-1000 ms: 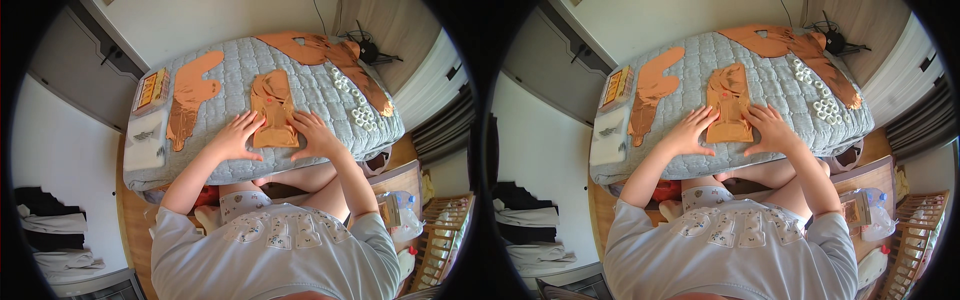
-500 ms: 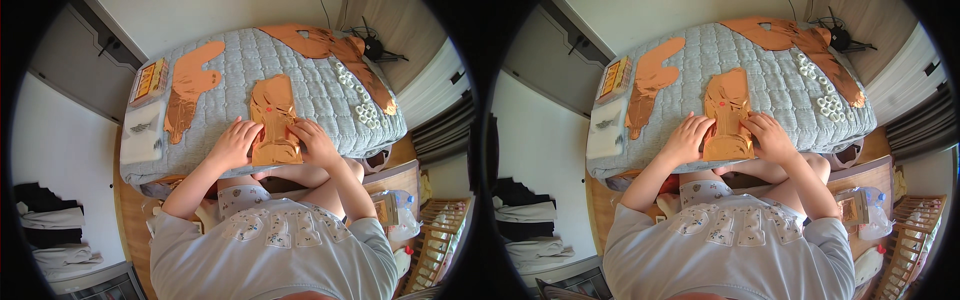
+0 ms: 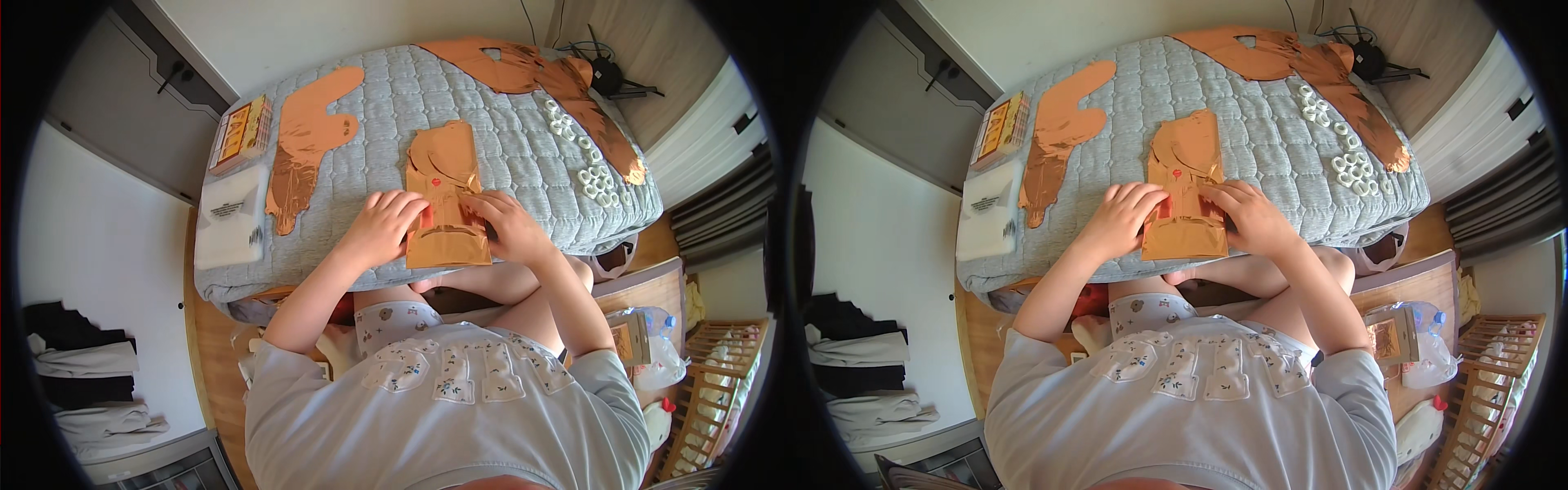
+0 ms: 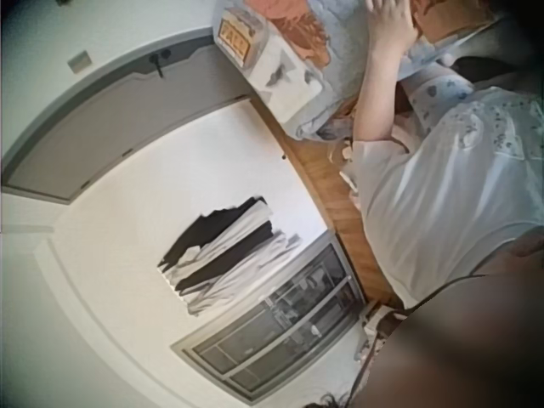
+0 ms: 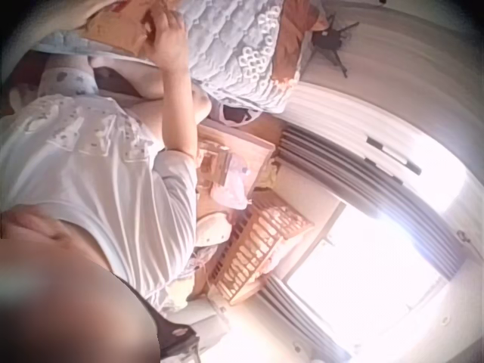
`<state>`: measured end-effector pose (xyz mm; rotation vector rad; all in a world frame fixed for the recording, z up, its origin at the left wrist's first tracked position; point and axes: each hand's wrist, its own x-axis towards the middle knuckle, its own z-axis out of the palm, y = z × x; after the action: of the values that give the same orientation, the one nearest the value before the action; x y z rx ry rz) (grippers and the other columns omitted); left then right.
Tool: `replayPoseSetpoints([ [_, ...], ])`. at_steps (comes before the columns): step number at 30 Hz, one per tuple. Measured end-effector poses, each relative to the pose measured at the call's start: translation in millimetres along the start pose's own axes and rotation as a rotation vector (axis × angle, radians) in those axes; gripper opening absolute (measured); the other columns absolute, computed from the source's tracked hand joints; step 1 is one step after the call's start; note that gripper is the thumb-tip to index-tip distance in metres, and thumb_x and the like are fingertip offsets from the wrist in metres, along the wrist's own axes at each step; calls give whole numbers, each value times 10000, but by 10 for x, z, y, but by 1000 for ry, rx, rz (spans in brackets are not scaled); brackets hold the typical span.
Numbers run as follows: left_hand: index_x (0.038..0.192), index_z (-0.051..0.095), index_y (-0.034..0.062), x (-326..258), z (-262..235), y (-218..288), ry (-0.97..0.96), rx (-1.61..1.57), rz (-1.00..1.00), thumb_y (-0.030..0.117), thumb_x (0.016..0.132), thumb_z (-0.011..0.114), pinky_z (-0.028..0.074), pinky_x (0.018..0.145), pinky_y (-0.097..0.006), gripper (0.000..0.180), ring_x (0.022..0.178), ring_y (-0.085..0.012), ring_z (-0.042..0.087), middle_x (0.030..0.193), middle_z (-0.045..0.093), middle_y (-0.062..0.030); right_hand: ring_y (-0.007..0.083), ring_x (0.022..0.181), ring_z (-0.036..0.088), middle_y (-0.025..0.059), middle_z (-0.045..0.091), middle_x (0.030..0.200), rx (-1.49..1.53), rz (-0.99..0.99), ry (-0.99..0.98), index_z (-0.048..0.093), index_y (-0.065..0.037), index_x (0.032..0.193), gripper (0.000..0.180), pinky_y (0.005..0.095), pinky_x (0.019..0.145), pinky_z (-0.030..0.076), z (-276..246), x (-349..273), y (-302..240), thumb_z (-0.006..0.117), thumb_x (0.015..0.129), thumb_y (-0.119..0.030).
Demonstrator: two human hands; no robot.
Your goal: The person folds a foil balloon into a small square by hand, places it onto a cardboard packaging card, and holds up the card.
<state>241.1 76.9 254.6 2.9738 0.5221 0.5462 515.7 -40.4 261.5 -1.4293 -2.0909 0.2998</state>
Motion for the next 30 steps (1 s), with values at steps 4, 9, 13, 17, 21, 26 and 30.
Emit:
replayPoseSetpoints([
  [4, 1299, 574, 90, 37, 2, -28, 42, -5, 10, 154, 812, 746, 439, 995, -450, 521, 1222, -271, 558, 1293, 573, -74, 354, 1207, 596, 124, 653, 1324, -70, -82, -7, 627, -69, 1351, 585, 449, 1072, 453, 2, 37, 78, 765, 785, -122],
  [9, 1310, 589, 81, 97, -1, -116, -70, -105, 15, 132, 856, 713, 465, 1017, -444, 473, 1188, -309, 592, 1278, 597, -94, 306, 1151, 617, 89, 679, 1280, -193, -153, 60, 655, -92, 1310, 519, 416, 1028, 436, 59, 55, 104, 769, 817, -205],
  [13, 1287, 580, 74, 138, -12, -98, 2, -68, 57, 143, 861, 708, 475, 989, -426, 450, 1148, -272, 597, 1197, 601, -76, 286, 1151, 618, 78, 680, 1269, -144, -91, 20, 666, -119, 1303, 488, 403, 1022, 425, 38, 78, 35, 757, 834, -216],
  [17, 1304, 602, 89, 150, -5, -120, 5, -40, 73, 180, 866, 718, 476, 994, -427, 461, 1133, -267, 603, 1188, 605, -66, 269, 1154, 618, 57, 688, 1254, -166, -59, 30, 668, -137, 1311, 499, 395, 1017, 424, 63, 98, 22, 757, 827, -219],
  [21, 1298, 634, 112, 197, -19, -125, -33, -87, 48, 194, 861, 733, 478, 992, -432, 456, 1113, -263, 613, 1181, 609, -56, 242, 1130, 620, 28, 689, 1277, -168, -133, 69, 666, -139, 1312, 524, 404, 999, 428, 91, 112, 97, 769, 801, -188],
  [26, 1245, 681, 78, 230, -20, -169, -28, -254, 1, 171, 831, 758, 496, 962, -418, 431, 1090, -300, 627, 1158, 634, -72, 236, 1123, 630, 25, 725, 1204, -98, -85, 41, 708, -139, 1249, 440, 409, 994, 439, 91, 139, 125, 766, 815, -183],
  [30, 1150, 707, 12, 255, 33, -262, 8, -439, -31, 94, 871, 703, 536, 866, -390, 290, 995, -309, 666, 1101, 657, -113, 277, 1025, 681, 84, 750, 1112, 0, 71, 84, 703, -91, 1211, 363, 419, 939, 495, 84, 188, 141, 761, 866, -187],
])
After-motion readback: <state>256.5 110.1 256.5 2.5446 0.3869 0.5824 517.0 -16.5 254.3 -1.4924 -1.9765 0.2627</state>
